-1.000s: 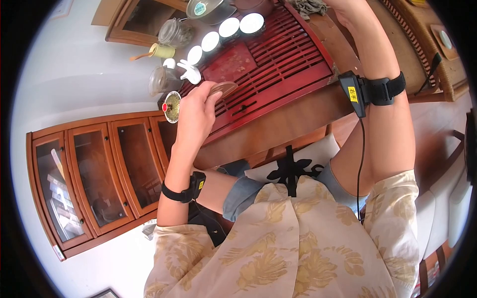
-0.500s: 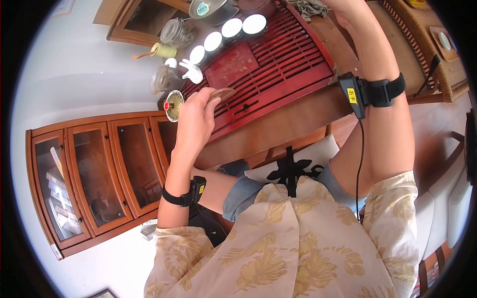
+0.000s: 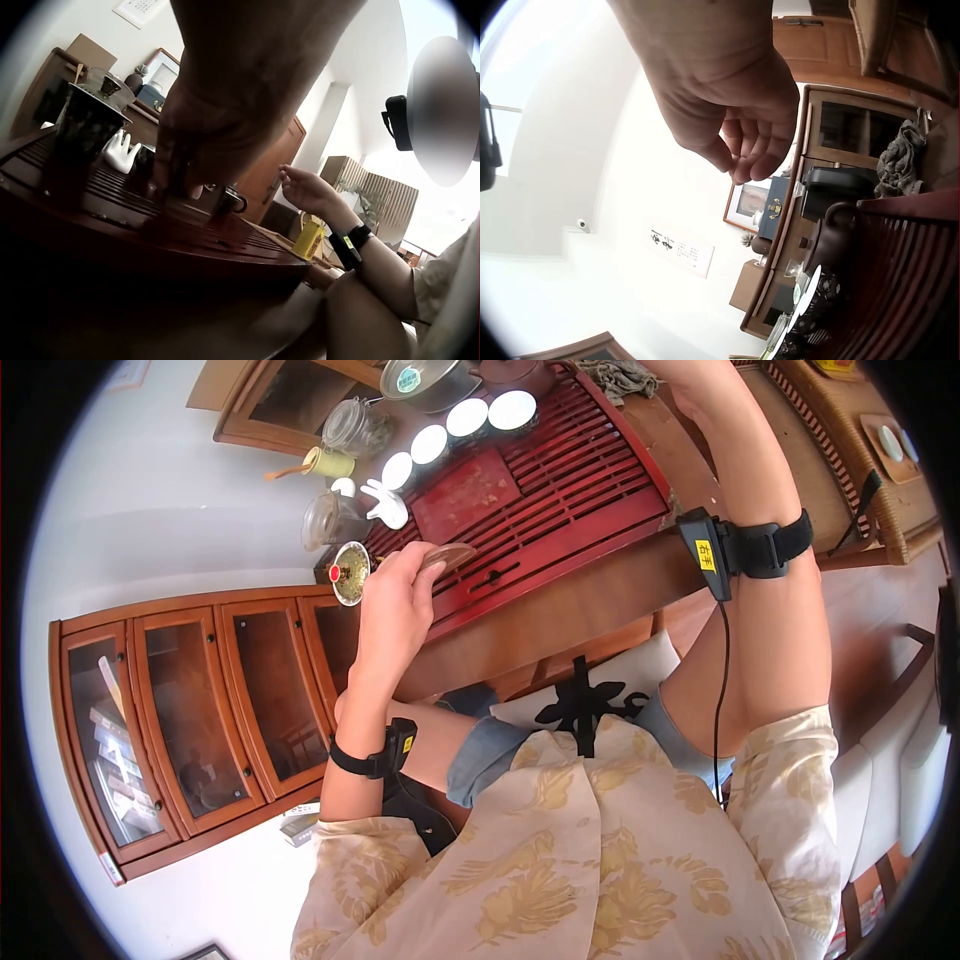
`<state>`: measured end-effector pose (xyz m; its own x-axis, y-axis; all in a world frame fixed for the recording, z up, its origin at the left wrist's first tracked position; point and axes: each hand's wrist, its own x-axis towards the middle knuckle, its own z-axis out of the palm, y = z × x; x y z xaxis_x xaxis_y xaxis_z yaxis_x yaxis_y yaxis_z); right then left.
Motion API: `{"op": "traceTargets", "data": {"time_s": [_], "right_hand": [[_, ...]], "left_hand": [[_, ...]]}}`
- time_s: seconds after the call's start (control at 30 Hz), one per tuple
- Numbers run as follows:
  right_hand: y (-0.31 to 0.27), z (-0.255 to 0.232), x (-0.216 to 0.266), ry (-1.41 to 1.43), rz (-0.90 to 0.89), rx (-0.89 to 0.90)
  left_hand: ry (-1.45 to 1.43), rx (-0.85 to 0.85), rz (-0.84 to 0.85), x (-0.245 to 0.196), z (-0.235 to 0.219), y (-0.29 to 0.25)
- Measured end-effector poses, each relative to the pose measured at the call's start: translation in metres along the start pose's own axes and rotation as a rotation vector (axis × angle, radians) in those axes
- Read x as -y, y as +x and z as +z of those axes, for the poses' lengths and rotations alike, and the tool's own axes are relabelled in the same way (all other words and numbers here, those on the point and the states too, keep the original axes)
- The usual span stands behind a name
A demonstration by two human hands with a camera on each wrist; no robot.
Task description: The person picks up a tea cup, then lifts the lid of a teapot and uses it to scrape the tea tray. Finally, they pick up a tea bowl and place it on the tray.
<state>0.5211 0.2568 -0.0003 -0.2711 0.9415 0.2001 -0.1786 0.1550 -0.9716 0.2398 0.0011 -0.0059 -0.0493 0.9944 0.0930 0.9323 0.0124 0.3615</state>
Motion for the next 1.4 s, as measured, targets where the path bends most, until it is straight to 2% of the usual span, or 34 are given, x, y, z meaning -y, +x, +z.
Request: {"op": "traceTargets", "data": {"time_s": [0.63, 0.93, 1.03, 1.17, 1.27, 1.4], "right_hand": [[-0.005, -0.002, 0.003, 0.0, -0.016, -0.025], [-0.006, 0.001, 0.005, -0.052, -0.021, -0.043], [-0.003, 0.0, -0.001, -0.032, -0.018, -0.01], [-0.002, 0.0, -0.004, -0.032, 0.003, -0.023], [0.0, -0.009, -0.012, -0.019, -0.011, -0.014], [0.001, -0.008, -0.005, -0.014, -0.006, -0.063]], "left_hand": [[-0.004, 0.003, 0.032, -0.002, 0.003, 0.006], [-0.036, 0.0, 0.017, -0.001, 0.005, 0.008], [-0.089, 0.015, -0.036, -0.008, 0.006, 0.009], [0.008, -0.055, 0.114, -0.023, 0.028, 0.016], [-0.086, 0.033, 0.046, -0.023, 0.023, 0.021], [-0.024, 0.032, 0.066, -0.029, 0.019, 0.022]]}}
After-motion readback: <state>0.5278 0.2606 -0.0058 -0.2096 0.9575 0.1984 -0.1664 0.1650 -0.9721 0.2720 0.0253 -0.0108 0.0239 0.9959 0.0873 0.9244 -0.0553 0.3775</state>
